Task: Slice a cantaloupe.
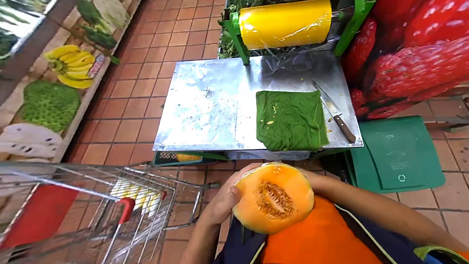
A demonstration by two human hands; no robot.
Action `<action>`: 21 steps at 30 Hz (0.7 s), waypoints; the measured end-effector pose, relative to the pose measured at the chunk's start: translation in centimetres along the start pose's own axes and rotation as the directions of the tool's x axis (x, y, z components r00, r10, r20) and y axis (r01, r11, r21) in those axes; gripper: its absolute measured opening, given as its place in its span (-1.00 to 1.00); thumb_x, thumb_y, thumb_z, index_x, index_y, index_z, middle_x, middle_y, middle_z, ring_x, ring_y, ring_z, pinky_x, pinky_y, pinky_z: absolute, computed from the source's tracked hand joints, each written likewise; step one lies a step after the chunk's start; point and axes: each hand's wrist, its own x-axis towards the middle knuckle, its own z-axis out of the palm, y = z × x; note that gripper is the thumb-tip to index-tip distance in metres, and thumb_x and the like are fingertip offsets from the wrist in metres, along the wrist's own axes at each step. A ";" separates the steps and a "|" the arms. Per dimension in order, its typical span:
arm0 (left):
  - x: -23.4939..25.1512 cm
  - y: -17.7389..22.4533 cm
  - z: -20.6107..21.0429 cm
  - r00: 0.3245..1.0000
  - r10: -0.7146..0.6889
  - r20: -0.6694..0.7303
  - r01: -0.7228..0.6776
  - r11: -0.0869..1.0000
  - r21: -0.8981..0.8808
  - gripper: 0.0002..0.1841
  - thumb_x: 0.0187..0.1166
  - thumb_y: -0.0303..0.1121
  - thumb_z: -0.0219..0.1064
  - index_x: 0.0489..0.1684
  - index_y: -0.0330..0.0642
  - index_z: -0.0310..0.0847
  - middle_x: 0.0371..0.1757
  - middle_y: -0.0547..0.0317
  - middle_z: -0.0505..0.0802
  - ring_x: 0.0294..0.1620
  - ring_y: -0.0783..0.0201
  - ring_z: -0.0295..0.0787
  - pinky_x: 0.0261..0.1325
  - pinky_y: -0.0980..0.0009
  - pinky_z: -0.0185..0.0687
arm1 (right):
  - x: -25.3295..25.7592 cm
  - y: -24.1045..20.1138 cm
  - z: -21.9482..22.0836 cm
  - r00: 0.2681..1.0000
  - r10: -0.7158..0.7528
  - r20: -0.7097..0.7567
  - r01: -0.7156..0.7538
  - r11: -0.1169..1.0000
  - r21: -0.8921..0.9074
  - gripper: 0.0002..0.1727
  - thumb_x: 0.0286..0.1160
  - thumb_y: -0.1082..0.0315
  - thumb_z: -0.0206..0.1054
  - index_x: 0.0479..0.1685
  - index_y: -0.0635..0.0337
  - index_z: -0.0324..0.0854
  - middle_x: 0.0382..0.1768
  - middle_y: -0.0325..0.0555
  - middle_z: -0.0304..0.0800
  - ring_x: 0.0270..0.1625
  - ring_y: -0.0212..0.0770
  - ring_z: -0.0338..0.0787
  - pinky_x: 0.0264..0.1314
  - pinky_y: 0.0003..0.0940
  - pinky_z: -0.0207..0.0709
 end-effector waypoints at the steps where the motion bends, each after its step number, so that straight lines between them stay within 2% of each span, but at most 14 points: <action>1: -0.7 -0.3 -0.3 0.998 0.027 -0.050 -0.030 0.998 -0.050 -0.18 0.47 0.49 0.11 0.57 0.12 0.54 0.34 0.33 0.82 0.34 0.42 0.73 0.43 0.37 0.66 | 0.4 2.4 -0.5 0.996 0.067 -0.052 -0.060 0.991 0.122 -0.58 0.80 0.11 0.02 0.26 0.16 0.66 0.02 -0.11 0.80 0.06 -0.34 0.76 0.17 -0.31 0.66; 2: -1.0 -0.6 -0.2 0.992 0.070 -0.104 -0.083 0.989 -0.125 -0.21 0.46 0.46 0.15 0.52 0.12 0.59 0.32 0.33 0.83 0.34 0.43 0.74 0.42 0.38 0.66 | 0.4 3.4 -1.2 0.990 0.113 -0.079 -0.097 0.979 0.181 -0.36 0.82 -0.24 -0.19 0.09 0.06 0.66 -0.15 -0.20 0.76 -0.12 -0.35 0.75 -0.05 -0.33 0.66; 3: -1.1 -1.0 0.0 0.983 0.118 -0.143 -0.145 0.969 -0.198 -0.25 0.47 0.42 0.17 0.50 0.13 0.62 0.33 0.33 0.83 0.35 0.43 0.73 0.42 0.38 0.65 | -0.2 3.4 -1.7 0.991 0.115 -0.072 -0.101 0.980 0.173 -0.19 0.71 -0.44 -0.33 -0.04 0.02 0.64 -0.30 -0.26 0.69 -0.27 -0.38 0.69 -0.20 -0.38 0.60; 4: -1.2 -1.4 0.3 0.976 0.156 -0.150 -0.191 0.947 -0.257 -0.28 0.50 0.39 0.17 0.50 0.13 0.61 0.35 0.32 0.82 0.38 0.40 0.72 0.44 0.36 0.64 | -1.2 2.9 -1.9 0.997 0.066 -0.051 -0.059 0.990 0.131 -0.16 0.68 -0.47 -0.37 -0.11 0.03 0.63 -0.40 -0.30 0.62 -0.36 -0.41 0.62 -0.27 -0.43 0.54; 5: -1.3 -1.8 0.5 0.975 0.166 -0.146 -0.203 0.933 -0.297 -0.28 0.50 0.38 0.17 0.51 0.12 0.61 0.35 0.31 0.82 0.39 0.39 0.72 0.45 0.35 0.64 | -2.4 2.3 -1.7 0.998 -0.022 -0.065 0.027 0.996 0.081 -0.26 0.77 -0.35 -0.25 -0.18 0.03 0.67 -0.48 -0.35 0.58 -0.43 -0.47 0.58 -0.34 -0.52 0.50; 6: -1.4 -2.1 0.7 0.976 0.165 -0.139 -0.202 0.926 -0.319 -0.27 0.50 0.39 0.18 0.50 0.10 0.61 0.34 0.29 0.82 0.38 0.38 0.72 0.45 0.35 0.64 | -3.1 1.7 -1.5 0.981 -0.147 -0.125 0.152 0.988 0.036 -0.43 0.84 -0.13 -0.05 -0.28 0.06 0.71 -0.56 -0.36 0.54 -0.51 -0.51 0.52 -0.43 -0.59 0.42; 7: -1.2 -2.4 0.8 0.979 0.162 -0.128 -0.196 0.918 -0.344 -0.24 0.48 0.41 0.19 0.50 0.07 0.62 0.33 0.26 0.83 0.38 0.35 0.73 0.45 0.33 0.64 | -3.6 1.5 -1.6 0.940 -0.273 -0.204 0.264 0.962 -0.067 -0.53 0.83 0.03 0.08 -0.42 0.09 0.68 -0.61 -0.34 0.50 -0.54 -0.49 0.49 -0.47 -0.58 0.37; 9: -0.5 -3.0 1.0 0.983 0.156 -0.097 -0.182 0.892 -0.413 -0.14 0.38 0.47 0.23 0.50 -0.02 0.59 0.36 0.06 0.80 0.43 0.16 0.71 0.49 0.16 0.61 | -3.9 1.9 -2.1 0.832 -0.431 -0.350 0.352 0.897 -0.267 -0.56 0.78 0.12 0.18 -0.56 0.09 0.61 -0.61 -0.30 0.49 -0.52 -0.40 0.51 -0.50 -0.50 0.42; 11: 0.4 -3.3 1.5 0.982 0.169 -0.079 -0.186 0.872 -0.452 -0.07 0.30 0.50 0.25 0.51 -0.06 0.58 0.37 -0.02 0.79 0.45 0.08 0.69 0.51 0.10 0.58 | -3.2 2.7 -1.9 0.776 -0.390 -0.496 0.306 0.920 -0.244 -0.52 0.78 0.06 0.17 -0.60 0.07 0.57 -0.67 -0.25 0.43 -0.62 -0.34 0.44 -0.60 -0.44 0.32; 13: 1.3 -3.3 2.3 0.978 0.193 -0.077 -0.206 0.844 -0.495 -0.06 0.32 0.49 0.25 0.51 -0.13 0.56 0.37 -0.09 0.79 0.47 0.03 0.68 0.53 0.06 0.56 | -1.8 3.4 -1.2 0.779 -0.281 -0.561 0.235 0.960 -0.153 -0.50 0.80 -0.03 0.13 -0.53 0.05 0.59 -0.70 -0.21 0.40 -0.67 -0.29 0.39 -0.65 -0.38 0.27; 15: 2.1 -3.6 2.5 0.970 0.228 -0.079 -0.235 0.816 -0.528 -0.10 0.37 0.45 0.24 0.52 -0.12 0.56 0.34 -0.04 0.80 0.45 0.11 0.69 0.54 0.14 0.55 | 0.3 3.1 -0.6 0.834 -0.188 -0.519 0.181 0.981 -0.066 -0.54 0.80 -0.04 0.11 -0.34 0.06 0.71 -0.63 -0.20 0.50 -0.60 -0.31 0.48 -0.54 -0.33 0.40; 17: 1.9 -4.0 2.5 0.965 0.237 -0.115 -0.262 0.804 -0.534 -0.17 0.39 0.41 0.27 0.46 -0.09 0.63 0.30 0.07 0.84 0.38 0.23 0.74 0.47 0.25 0.61 | 1.8 2.0 0.4 0.929 -0.104 -0.355 0.125 0.991 0.038 -0.58 0.83 0.03 0.09 -0.09 0.10 0.78 -0.35 -0.23 0.75 -0.30 -0.40 0.69 -0.16 -0.35 0.61; 18: 1.5 -3.9 2.4 0.963 0.227 -0.148 -0.271 0.828 -0.491 -0.18 0.37 0.42 0.27 0.43 -0.05 0.67 0.29 0.13 0.85 0.37 0.28 0.75 0.44 0.28 0.64 | 2.6 1.6 0.8 0.963 -0.085 -0.256 0.121 0.984 0.129 -0.61 0.84 0.12 0.08 0.05 0.17 0.78 -0.17 -0.24 0.82 -0.12 -0.48 0.73 0.07 -0.40 0.63; 21: 0.7 -2.6 2.4 0.952 0.230 -0.203 -0.279 0.923 -0.263 -0.10 0.32 0.53 0.21 0.42 -0.06 0.66 0.37 0.04 0.80 0.46 0.13 0.68 0.51 0.14 0.58 | 2.6 0.7 1.2 0.996 -0.073 0.058 0.047 0.932 0.360 -0.59 0.85 0.29 -0.04 0.42 0.27 0.58 0.20 -0.21 0.78 0.22 -0.56 0.71 0.40 -0.52 0.56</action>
